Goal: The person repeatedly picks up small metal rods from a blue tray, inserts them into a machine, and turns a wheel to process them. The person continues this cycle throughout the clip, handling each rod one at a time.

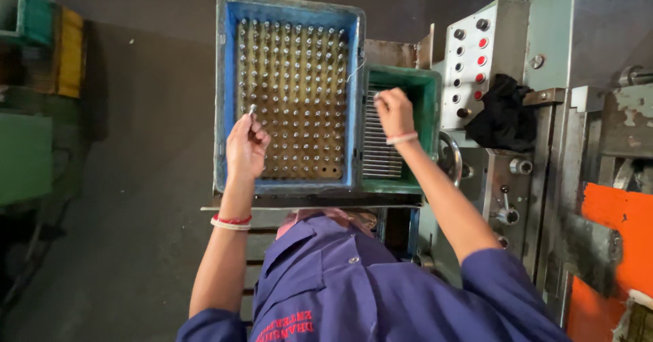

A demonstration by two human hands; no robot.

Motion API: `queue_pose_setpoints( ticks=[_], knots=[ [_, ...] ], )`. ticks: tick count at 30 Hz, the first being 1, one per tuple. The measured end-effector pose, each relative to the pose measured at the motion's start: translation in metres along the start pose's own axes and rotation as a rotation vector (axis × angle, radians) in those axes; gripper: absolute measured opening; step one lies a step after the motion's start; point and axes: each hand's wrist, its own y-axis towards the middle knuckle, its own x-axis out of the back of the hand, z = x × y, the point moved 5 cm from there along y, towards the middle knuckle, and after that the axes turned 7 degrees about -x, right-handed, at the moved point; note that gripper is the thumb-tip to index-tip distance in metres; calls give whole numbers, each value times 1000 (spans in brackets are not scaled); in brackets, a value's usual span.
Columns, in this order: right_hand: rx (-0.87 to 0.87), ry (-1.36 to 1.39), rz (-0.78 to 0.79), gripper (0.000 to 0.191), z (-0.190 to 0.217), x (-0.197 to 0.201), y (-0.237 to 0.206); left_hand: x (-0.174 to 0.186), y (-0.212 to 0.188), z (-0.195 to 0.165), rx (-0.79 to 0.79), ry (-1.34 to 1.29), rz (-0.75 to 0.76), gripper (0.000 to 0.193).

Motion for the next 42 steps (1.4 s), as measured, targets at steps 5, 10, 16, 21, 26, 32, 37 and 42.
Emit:
queue_pose_setpoints(
  ticks=[5, 10, 16, 21, 26, 32, 37, 42],
  knots=[
    [419, -104, 553, 14, 58, -70, -86, -14, 7, 30, 73, 84, 15, 18],
    [450, -418, 808, 7, 76, -129, -121, -24, 9, 55, 136, 123, 42, 18],
    [318, 51, 447, 12, 84, -48, -111, -13, 0, 65, 111, 466, 80, 23],
    [-365, 836, 386, 21, 59, 14, -110, -50, -31, 116, 451, -24, 214, 25],
    [-336, 775, 155, 18, 56, 17, -137, -114, -60, 187, 584, -94, 402, 31],
    [-299, -68, -201, 24, 39, 109, -186, -142, -71, 234, 804, -49, 360, 30],
    [-313, -123, -300, 22, 46, 159, -238, -152, -102, 269, 967, 102, 489, 21],
    [-297, -347, -426, 28, 56, 170, -275, -172, -143, 301, 1035, 180, 666, 30]
  ],
)
